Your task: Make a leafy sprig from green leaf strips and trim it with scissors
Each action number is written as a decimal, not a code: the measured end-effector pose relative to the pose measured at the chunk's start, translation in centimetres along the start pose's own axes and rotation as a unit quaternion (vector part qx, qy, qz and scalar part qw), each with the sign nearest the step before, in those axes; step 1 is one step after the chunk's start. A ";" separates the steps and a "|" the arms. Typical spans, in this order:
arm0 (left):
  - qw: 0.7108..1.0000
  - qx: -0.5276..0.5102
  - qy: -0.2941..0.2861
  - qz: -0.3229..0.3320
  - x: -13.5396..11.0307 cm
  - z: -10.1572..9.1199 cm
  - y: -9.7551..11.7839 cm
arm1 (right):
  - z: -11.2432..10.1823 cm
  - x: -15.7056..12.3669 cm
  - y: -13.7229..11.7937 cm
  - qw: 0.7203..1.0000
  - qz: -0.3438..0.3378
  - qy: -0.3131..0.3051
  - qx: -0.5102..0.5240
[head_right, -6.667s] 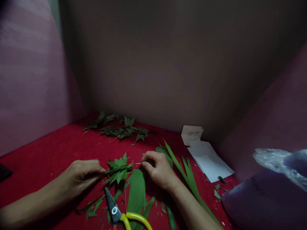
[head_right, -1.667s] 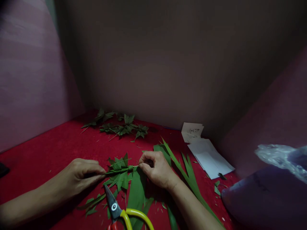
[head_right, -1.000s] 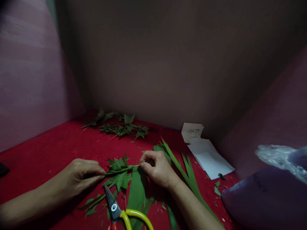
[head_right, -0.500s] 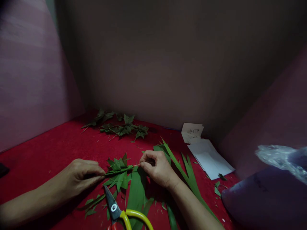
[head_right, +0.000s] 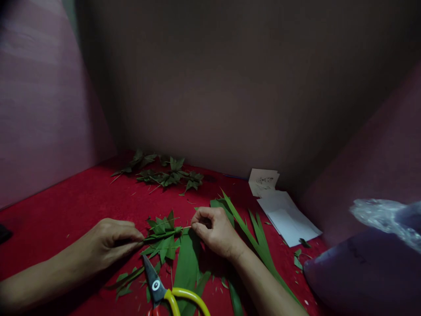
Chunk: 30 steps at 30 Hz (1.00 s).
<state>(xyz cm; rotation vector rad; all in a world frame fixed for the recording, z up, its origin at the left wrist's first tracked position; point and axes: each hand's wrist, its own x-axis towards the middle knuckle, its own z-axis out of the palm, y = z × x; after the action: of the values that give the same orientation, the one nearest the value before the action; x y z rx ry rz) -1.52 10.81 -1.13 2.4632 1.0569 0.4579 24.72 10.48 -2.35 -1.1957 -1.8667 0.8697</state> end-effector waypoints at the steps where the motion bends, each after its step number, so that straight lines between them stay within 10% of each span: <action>1: 1.000 0.000 0.000 0.002 0.0 0.0 0.0 | 0.0 0.0 0.0 1.000 0.000 -0.001 0.003; 30: 1.000 0.015 -0.013 -0.005 0.1 -0.2 0.3 | 0.0 0.1 -0.3 1.000 0.000 0.005 0.003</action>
<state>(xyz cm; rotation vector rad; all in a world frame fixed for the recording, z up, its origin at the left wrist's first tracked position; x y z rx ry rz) -1.37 10.74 -0.83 2.4822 1.0729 0.4089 24.58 10.52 -2.05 -1.1948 -1.8557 0.8666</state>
